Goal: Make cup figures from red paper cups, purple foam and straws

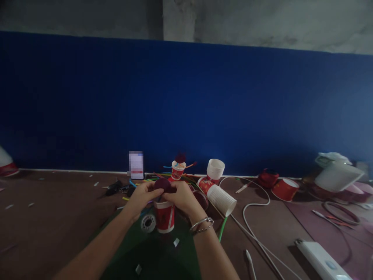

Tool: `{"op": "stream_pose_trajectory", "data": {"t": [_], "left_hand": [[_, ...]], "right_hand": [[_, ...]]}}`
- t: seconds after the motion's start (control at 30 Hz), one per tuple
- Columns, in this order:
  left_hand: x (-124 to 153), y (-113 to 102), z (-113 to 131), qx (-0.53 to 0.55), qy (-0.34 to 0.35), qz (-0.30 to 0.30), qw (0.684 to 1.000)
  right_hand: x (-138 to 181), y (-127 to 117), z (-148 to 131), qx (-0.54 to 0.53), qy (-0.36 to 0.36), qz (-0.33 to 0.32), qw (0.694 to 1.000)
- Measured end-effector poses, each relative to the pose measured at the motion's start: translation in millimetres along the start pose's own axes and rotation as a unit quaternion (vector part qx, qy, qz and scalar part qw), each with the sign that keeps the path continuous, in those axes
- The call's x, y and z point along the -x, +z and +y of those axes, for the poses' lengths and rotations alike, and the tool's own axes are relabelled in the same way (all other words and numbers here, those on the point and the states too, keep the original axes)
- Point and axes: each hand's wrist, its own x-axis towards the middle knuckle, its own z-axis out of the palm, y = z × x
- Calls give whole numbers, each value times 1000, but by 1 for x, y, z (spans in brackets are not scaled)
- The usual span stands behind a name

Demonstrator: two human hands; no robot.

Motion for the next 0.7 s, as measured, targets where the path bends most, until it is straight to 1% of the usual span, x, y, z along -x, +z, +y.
{"op": "stream_pose_trajectory", "data": {"t": [0.1,0.23,0.3,0.37,0.53,0.6,0.7], "left_hand": [[0,0,1,0,-10,2,1000],[-2,-1,1,-5,33,-6,999],[-2,-1,3,-26,56,-8,998],[-2,-3,5,-43,63,-10,997],[1,-3,8,-44,31,-29,998],[1,-2,7,-47,31,-35,998],[0,-1,6,-67,47,-32,996]], "right_hand": [[0,1,-1,-25,-12,11,1000],[-1,2,-1,-30,-6,14,999],[0,1,-2,-12,2,25,1000],[1,0,-3,15,14,32,999],[5,-3,-8,61,19,16,998],[7,-4,-9,80,13,16,997],[7,-6,-7,109,1,33,994]]}}
